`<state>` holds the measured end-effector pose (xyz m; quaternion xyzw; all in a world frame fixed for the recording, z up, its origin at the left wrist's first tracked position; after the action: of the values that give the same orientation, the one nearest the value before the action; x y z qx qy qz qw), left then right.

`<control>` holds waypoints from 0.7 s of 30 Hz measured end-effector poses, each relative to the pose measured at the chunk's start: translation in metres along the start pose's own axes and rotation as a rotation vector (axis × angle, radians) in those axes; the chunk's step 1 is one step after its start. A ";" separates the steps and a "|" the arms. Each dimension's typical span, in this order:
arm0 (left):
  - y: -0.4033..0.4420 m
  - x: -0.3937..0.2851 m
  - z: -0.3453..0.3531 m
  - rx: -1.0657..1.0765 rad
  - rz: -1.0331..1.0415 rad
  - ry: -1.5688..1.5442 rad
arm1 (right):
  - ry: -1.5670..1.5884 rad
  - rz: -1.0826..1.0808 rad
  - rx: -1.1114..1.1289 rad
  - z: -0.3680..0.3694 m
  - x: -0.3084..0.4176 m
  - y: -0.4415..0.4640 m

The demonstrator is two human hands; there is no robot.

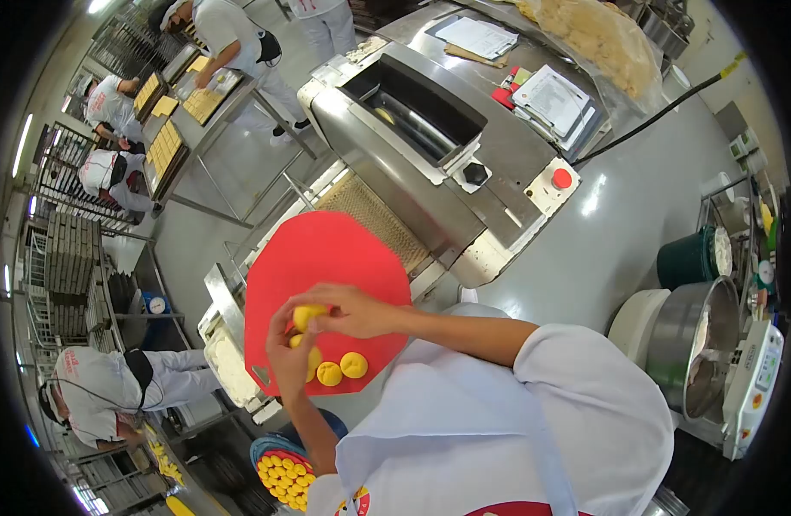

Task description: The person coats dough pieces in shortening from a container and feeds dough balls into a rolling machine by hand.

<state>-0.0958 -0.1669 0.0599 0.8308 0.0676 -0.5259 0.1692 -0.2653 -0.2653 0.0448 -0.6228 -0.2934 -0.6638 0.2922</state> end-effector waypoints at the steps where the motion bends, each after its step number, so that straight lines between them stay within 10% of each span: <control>1: 0.002 -0.041 0.015 0.027 0.010 -0.061 | 0.024 -0.027 -0.109 -0.009 0.014 -0.001; 5: -0.016 -0.037 -0.006 -0.084 -0.062 0.274 | -0.098 -0.286 -0.749 -0.129 0.111 -0.021; 9: -0.094 0.126 -0.054 0.127 -0.150 0.760 | -0.676 -0.365 -1.297 -0.247 0.152 -0.038; 12: -0.106 0.136 -0.049 0.108 -0.207 0.678 | -1.274 -0.219 -1.266 -0.280 0.111 -0.051; 15: -0.093 0.118 -0.044 0.078 -0.301 0.568 | -0.878 -0.066 -1.266 -0.259 0.111 -0.076; 18: -0.048 0.064 -0.010 -0.163 -0.010 0.322 | -0.360 0.447 -0.659 -0.162 0.073 -0.057; 21: 0.021 -0.055 0.060 -0.094 0.137 0.130 | -0.217 0.018 -0.312 -0.063 0.035 -0.027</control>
<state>-0.1651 -0.2038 0.0905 0.8570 0.0461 -0.4545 0.2385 -0.3286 -0.2956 0.0757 -0.7311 -0.2113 -0.6275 0.1644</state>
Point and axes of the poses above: each hand's wrist, its own y-axis towards the middle knuckle, its own z-axis out of the palm, x = y × z, the point moved 3 cm from there along y, towards the middle knuckle, and after that the axes turned 12 degrees about z, right-handed, at the moved point
